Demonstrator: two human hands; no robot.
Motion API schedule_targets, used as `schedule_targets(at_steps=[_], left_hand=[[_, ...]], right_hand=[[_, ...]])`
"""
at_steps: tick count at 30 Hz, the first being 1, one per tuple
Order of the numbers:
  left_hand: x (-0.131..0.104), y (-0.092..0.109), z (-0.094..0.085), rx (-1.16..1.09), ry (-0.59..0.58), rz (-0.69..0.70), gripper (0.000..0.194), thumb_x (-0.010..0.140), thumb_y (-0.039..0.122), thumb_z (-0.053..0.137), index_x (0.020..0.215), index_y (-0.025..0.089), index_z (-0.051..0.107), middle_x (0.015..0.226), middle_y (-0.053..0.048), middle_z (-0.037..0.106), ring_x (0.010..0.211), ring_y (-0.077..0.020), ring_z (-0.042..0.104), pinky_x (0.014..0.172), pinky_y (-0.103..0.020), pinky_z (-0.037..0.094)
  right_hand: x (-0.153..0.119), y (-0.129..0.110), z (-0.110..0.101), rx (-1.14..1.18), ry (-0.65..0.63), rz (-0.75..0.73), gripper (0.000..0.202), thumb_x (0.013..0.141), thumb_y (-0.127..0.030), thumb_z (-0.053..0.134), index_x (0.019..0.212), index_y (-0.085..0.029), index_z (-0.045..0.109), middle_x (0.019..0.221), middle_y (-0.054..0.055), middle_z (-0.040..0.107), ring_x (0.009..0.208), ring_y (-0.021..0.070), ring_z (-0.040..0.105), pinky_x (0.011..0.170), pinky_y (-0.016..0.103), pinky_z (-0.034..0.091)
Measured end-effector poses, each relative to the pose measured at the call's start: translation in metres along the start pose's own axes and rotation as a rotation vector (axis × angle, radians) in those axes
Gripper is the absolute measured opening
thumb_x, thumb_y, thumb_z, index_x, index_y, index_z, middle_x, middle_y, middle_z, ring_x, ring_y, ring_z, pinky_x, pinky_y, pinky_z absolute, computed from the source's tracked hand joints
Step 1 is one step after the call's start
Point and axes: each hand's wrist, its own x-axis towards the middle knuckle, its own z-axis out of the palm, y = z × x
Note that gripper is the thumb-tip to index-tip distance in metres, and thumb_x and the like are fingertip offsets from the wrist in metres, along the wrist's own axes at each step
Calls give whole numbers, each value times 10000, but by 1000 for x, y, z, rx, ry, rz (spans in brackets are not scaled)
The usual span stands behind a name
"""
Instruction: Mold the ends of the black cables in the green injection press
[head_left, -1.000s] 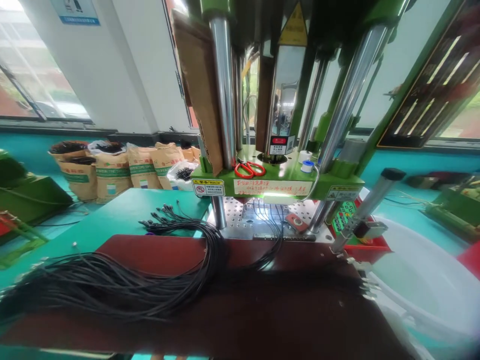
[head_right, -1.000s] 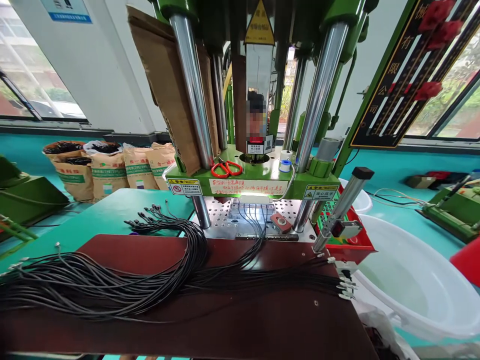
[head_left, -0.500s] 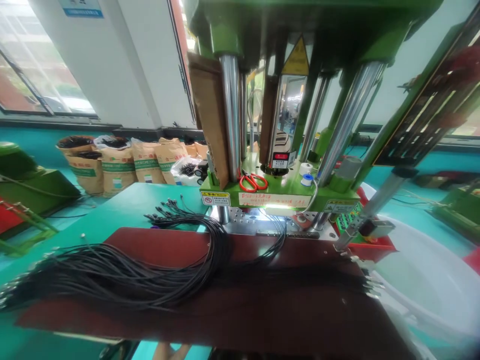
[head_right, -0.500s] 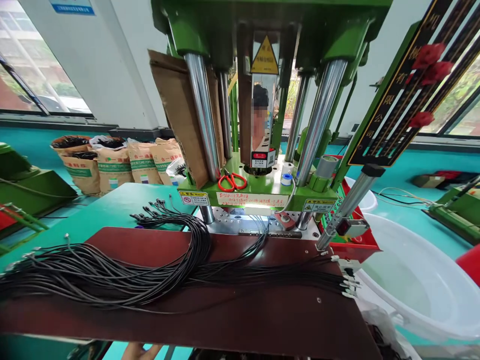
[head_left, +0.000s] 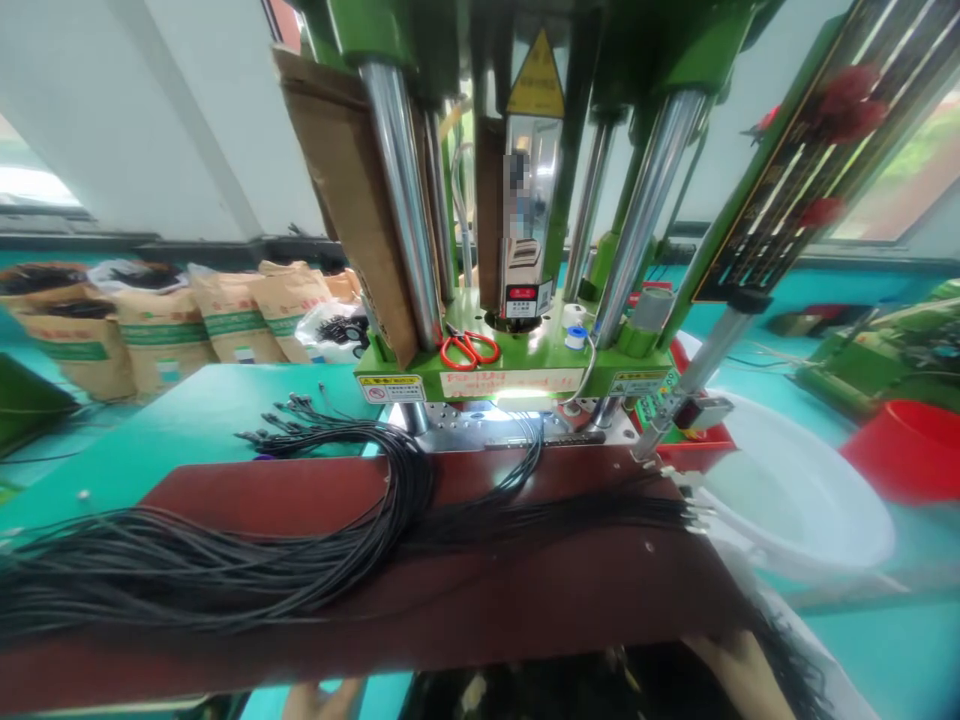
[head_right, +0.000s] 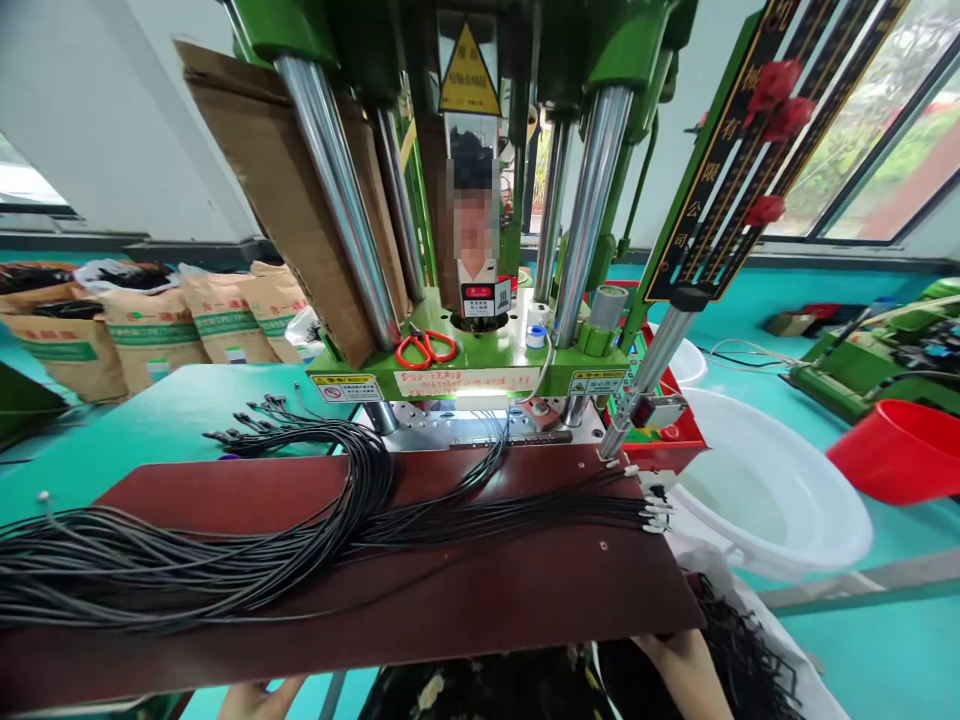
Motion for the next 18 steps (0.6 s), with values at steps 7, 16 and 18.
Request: schedule_targets(at_steps=[7,16,18], left_hand=[[11,-22,3,-15,3,-20,487,426,559,616,711,164,593,746,-93,659,903,-347,567,864,-469,412],[7,-9,1,-19,-72,-23,546,447,552,599,809,143,617,781,-109,668,984,-349,549,921,-465,378],[9,2,-8,44,-141,-31,563,465,580,557,806,137,621,789,-123,669,994,-355,545,922,-463,379]], right_hand=[[-1,2,3,31,110,40,506,506,-443,670,902,-147,565,926,128,654,948,344,565,811,378,475],[-2,-18,6,7,99,3,579,480,-470,627,959,-146,597,749,94,664,858,356,585,806,450,458],[-3,-13,8,26,113,-10,597,492,-468,641,990,-144,583,803,104,662,889,353,578,800,439,468]])
